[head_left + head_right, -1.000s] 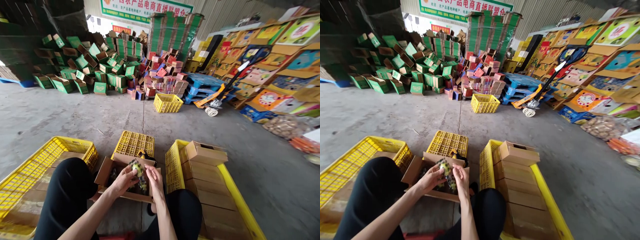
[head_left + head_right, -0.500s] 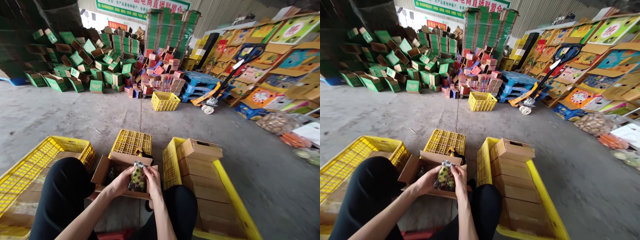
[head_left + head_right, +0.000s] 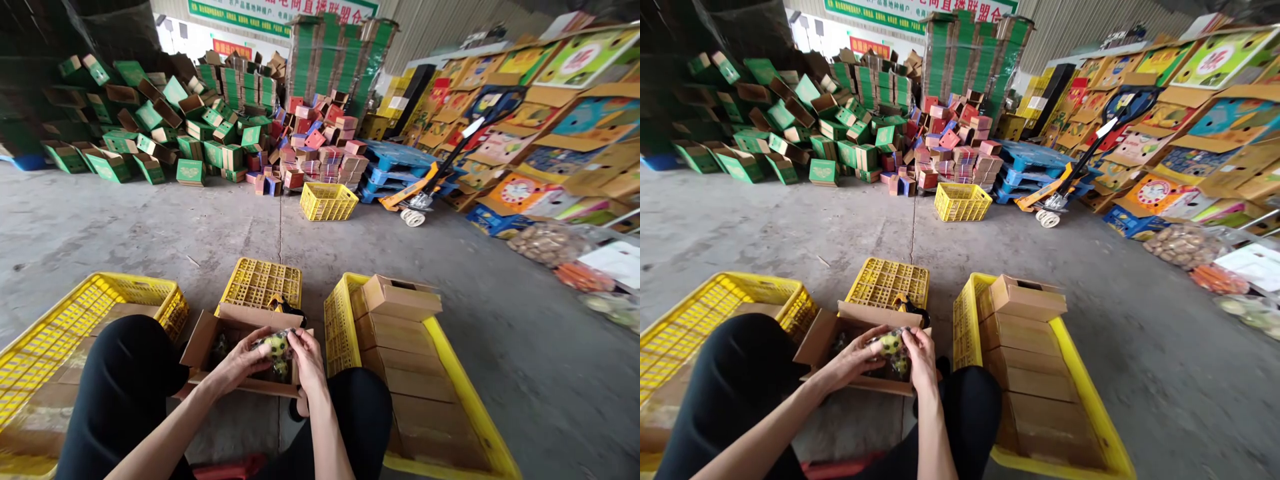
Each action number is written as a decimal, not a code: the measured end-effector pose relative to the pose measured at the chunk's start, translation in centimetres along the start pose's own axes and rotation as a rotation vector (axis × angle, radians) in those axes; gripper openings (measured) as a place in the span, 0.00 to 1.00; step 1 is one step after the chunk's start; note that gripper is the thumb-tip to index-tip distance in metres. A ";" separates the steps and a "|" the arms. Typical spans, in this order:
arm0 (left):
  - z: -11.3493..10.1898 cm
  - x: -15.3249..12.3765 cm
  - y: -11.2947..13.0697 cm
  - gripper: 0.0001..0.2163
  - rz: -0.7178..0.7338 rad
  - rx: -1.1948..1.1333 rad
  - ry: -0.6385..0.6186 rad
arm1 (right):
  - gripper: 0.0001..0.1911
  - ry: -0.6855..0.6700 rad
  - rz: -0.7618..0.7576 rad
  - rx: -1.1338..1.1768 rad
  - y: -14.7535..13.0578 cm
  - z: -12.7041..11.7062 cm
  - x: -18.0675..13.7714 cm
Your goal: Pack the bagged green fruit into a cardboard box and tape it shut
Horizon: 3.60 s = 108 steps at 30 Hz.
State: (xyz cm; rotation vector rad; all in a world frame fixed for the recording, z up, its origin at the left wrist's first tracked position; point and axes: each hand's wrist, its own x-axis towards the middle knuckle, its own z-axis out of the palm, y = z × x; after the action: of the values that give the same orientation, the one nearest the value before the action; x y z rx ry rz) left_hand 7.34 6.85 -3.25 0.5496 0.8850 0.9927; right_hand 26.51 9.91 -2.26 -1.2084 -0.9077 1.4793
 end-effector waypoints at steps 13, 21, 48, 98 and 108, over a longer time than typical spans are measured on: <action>-0.6 1.0 -0.3 0.27 0.082 -0.081 0.187 | 0.28 -0.126 -0.076 -0.123 -0.9 0.3 -0.7; -0.5 0.9 -0.1 0.33 0.090 -0.100 0.209 | 0.26 -0.062 0.032 -0.057 -0.9 0.8 -0.7; -1.5 0.7 0.8 0.24 0.032 -0.142 0.094 | 0.34 -0.020 0.024 0.135 -0.8 0.5 -0.7; -1.2 0.8 1.4 0.26 0.030 0.116 0.082 | 0.31 -0.028 0.019 -0.126 -0.3 -0.3 0.0; -1.7 0.8 2.4 0.29 0.149 0.274 0.028 | 0.37 -0.129 0.189 -0.162 -1.1 -0.7 -0.3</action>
State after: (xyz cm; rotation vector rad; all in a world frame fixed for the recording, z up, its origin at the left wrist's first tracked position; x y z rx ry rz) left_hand 4.99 8.70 -2.74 0.8453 1.0242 1.0218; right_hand 27.43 9.90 -1.27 -1.3595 -1.0397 1.6753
